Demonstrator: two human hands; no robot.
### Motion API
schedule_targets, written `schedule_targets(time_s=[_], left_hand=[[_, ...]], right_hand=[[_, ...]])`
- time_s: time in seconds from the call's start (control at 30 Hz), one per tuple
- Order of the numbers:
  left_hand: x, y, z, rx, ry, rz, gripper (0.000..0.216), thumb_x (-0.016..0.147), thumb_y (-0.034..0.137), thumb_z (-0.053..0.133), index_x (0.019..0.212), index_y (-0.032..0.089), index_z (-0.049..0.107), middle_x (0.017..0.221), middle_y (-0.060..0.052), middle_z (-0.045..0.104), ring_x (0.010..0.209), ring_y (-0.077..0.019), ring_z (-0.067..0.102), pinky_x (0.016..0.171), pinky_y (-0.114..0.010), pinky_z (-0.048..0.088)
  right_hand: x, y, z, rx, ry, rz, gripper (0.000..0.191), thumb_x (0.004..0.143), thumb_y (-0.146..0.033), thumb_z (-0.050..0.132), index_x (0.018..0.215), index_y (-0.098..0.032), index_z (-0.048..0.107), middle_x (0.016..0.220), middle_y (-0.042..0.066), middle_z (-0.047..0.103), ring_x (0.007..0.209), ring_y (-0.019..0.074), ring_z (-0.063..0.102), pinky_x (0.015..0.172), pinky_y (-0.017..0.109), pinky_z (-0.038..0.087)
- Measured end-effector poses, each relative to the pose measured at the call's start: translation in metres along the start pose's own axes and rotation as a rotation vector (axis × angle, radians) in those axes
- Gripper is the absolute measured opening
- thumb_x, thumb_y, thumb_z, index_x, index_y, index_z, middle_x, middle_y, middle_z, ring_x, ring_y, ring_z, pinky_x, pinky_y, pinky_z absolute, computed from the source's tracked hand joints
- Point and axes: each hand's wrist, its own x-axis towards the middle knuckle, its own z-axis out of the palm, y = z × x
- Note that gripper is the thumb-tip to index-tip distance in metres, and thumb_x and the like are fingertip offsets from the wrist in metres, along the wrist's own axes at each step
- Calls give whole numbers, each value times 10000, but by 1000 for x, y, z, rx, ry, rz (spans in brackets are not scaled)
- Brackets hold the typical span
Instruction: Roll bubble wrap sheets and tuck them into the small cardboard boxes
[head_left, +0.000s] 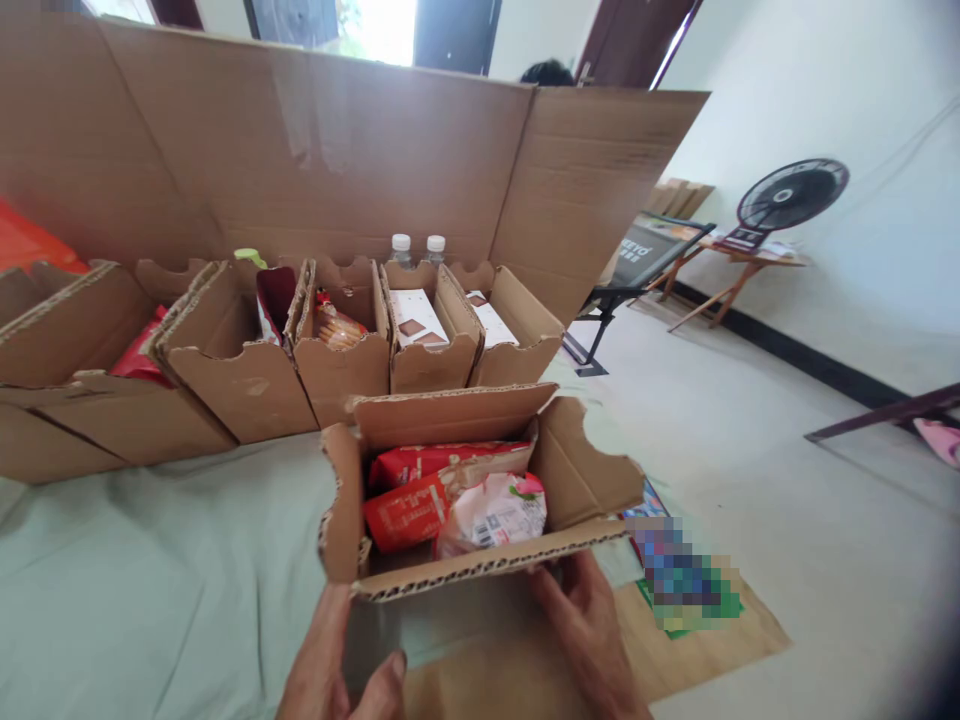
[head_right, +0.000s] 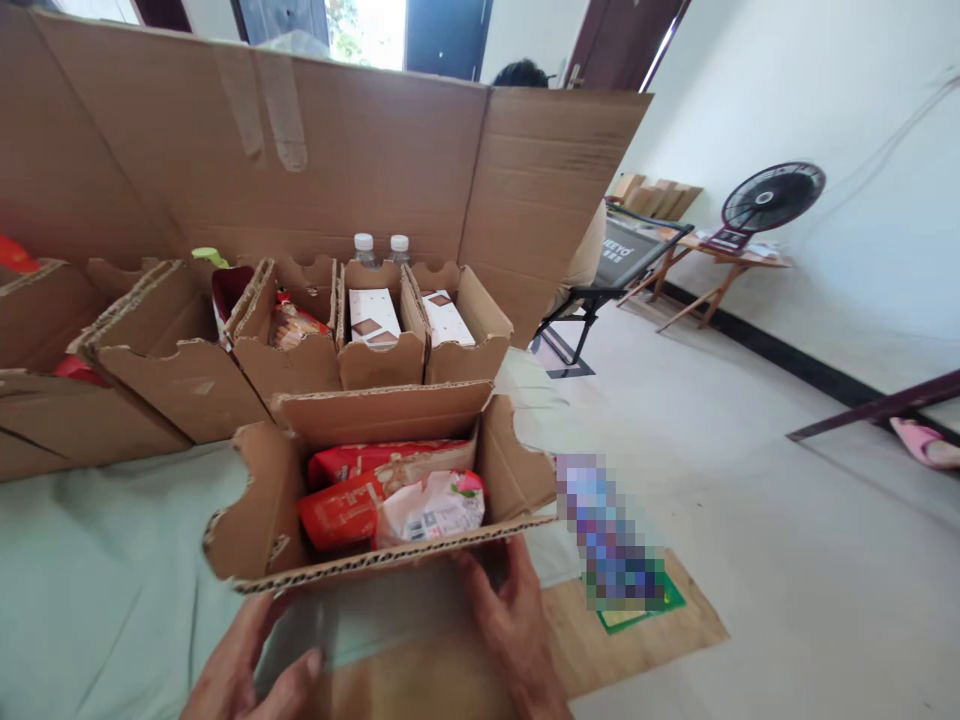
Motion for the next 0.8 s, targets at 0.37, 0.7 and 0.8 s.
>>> schedule_targets(time_s=[0.37, 0.7, 0.8], left_hand=[[23, 7, 24, -55, -165, 137, 736, 859, 285, 569, 1562, 198, 370, 1525, -161, 505, 1413, -380, 483, 1200, -567, 368], [64, 35, 57, -83, -317, 145, 874, 803, 249, 600, 1593, 107, 253, 1670, -201, 310, 1557, -379, 267, 1257, -578, 280], [66, 33, 59, -72, -326, 148, 885, 795, 238, 591, 1595, 105, 238, 1688, -198, 266, 1568, -371, 239, 1258, -587, 277]], right_hand=[[19, 11, -23, 94, 28, -33, 374, 832, -432, 742, 1139, -249, 631, 1238, 107, 705, 1101, 281, 681, 911, 374, 560], [64, 30, -38, 156, 181, -101, 590, 800, -362, 753, 1350, -271, 560, 1444, 102, 585, 1289, 286, 588, 1105, 467, 459], [68, 32, -38, 139, 193, -99, 606, 814, -386, 746, 1372, -273, 538, 1453, 108, 570, 1290, 283, 581, 1098, 471, 461]])
